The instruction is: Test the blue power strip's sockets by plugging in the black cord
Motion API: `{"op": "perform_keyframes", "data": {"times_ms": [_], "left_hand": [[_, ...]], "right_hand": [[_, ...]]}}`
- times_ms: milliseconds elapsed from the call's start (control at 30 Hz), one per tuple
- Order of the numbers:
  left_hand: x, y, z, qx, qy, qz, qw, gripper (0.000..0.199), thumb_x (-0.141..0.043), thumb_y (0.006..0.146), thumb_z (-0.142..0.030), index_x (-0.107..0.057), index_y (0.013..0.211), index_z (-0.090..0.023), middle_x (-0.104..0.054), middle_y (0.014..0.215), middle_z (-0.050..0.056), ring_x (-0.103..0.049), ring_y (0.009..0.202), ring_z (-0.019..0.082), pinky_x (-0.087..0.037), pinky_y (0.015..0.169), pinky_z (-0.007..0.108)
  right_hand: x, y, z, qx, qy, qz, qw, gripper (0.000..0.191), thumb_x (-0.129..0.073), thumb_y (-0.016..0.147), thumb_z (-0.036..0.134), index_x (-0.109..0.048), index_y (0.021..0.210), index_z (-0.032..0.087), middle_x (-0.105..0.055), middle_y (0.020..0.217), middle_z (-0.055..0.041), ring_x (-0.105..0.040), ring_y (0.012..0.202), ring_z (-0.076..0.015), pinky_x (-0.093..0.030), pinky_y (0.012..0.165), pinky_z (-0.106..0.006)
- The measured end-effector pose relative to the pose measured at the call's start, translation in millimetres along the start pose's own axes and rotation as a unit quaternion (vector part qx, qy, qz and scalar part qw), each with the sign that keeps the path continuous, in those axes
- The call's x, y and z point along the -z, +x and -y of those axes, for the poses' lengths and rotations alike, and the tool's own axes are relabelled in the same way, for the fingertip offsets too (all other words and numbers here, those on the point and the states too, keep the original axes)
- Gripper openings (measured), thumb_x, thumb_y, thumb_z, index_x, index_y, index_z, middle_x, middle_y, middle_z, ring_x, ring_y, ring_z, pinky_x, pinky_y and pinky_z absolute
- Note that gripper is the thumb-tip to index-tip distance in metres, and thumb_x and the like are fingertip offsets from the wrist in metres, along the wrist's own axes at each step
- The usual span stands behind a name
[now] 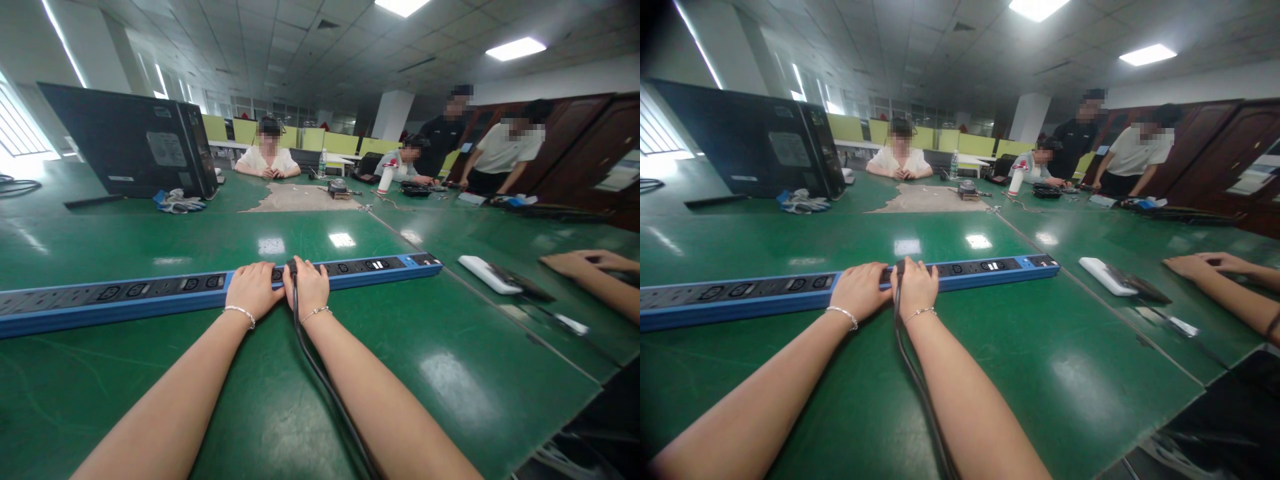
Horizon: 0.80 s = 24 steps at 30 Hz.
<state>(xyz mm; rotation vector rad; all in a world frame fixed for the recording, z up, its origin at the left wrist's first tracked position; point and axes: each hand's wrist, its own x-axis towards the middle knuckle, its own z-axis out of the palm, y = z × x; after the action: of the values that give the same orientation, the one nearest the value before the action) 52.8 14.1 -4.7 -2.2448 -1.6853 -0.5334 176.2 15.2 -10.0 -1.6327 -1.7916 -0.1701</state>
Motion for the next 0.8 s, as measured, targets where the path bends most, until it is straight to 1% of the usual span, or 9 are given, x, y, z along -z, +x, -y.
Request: {"op": "perform_keyframes", "data": {"times_ms": [100, 167, 367, 633, 800], "left_hand": [[0.0, 0.2, -0.3, 0.004, -0.004, 0.002, 1.000, 0.052, -0.043, 0.082, -0.053, -0.057, 0.115, -0.015, -0.065, 0.114, 0.012, -0.058, 0.106, 0.026, -0.038, 0.092, 0.038], [-0.1, 0.2, -0.6, 0.005, -0.007, 0.001, 1.000, 0.054, -0.044, 0.081, -0.055, -0.057, 0.115, -0.015, -0.065, 0.114, 0.012, -0.058, 0.106, 0.026, -0.038, 0.092, 0.038], [-0.5, 0.0, -0.7, 0.004, -0.006, -0.008, 1.000, 0.053, -0.043, 0.082, -0.054, -0.058, 0.114, -0.013, -0.065, 0.113, 0.013, -0.058, 0.105, 0.028, -0.038, 0.091, 0.039], [-1.4, 0.5, -0.1, 0.004, -0.007, -0.001, 1.000, 0.055, -0.042, 0.081, -0.055, -0.058, 0.115, -0.015, -0.064, 0.115, 0.013, -0.058, 0.107, 0.027, -0.038, 0.092, 0.039], [0.1, 0.6, -0.7, 0.009, -0.011, 0.008, 1.000, 0.057, -0.042, 0.081, -0.057, -0.057, 0.116, -0.014, -0.064, 0.115, 0.013, -0.057, 0.107, 0.028, -0.038, 0.092, 0.040]], "right_hand": [[2.0, 2.6, 0.4, -0.031, 0.003, 0.002, 1.000, 0.037, -0.040, 0.092, 0.035, -0.062, 0.115, 0.014, -0.069, 0.108, -0.0109, -0.059, 0.109, -0.0211, -0.031, 0.103, -0.040], [2.3, 3.0, -0.5, -0.038, 0.002, 0.000, 0.999, 0.037, -0.041, 0.092, 0.035, -0.063, 0.113, 0.015, -0.069, 0.106, -0.0108, -0.060, 0.108, -0.0207, -0.032, 0.102, -0.039], [0.3, -1.6, -4.0, -0.001, -0.016, -0.008, 1.000, 0.040, -0.039, 0.093, 0.036, -0.062, 0.116, 0.012, -0.067, 0.110, -0.0136, -0.058, 0.111, -0.0220, -0.033, 0.102, -0.039], [4.6, -3.5, -6.7, 0.012, -0.014, 0.012, 1.000, 0.042, -0.037, 0.094, 0.038, -0.059, 0.119, 0.013, -0.066, 0.113, -0.0121, -0.056, 0.114, -0.0213, -0.031, 0.103, -0.038], [7.3, -1.9, -7.2, 0.017, -0.021, 0.027, 0.999, 0.043, -0.035, 0.095, 0.039, -0.059, 0.120, 0.013, -0.065, 0.115, -0.0131, -0.055, 0.115, -0.0211, -0.031, 0.102, -0.037]]}}
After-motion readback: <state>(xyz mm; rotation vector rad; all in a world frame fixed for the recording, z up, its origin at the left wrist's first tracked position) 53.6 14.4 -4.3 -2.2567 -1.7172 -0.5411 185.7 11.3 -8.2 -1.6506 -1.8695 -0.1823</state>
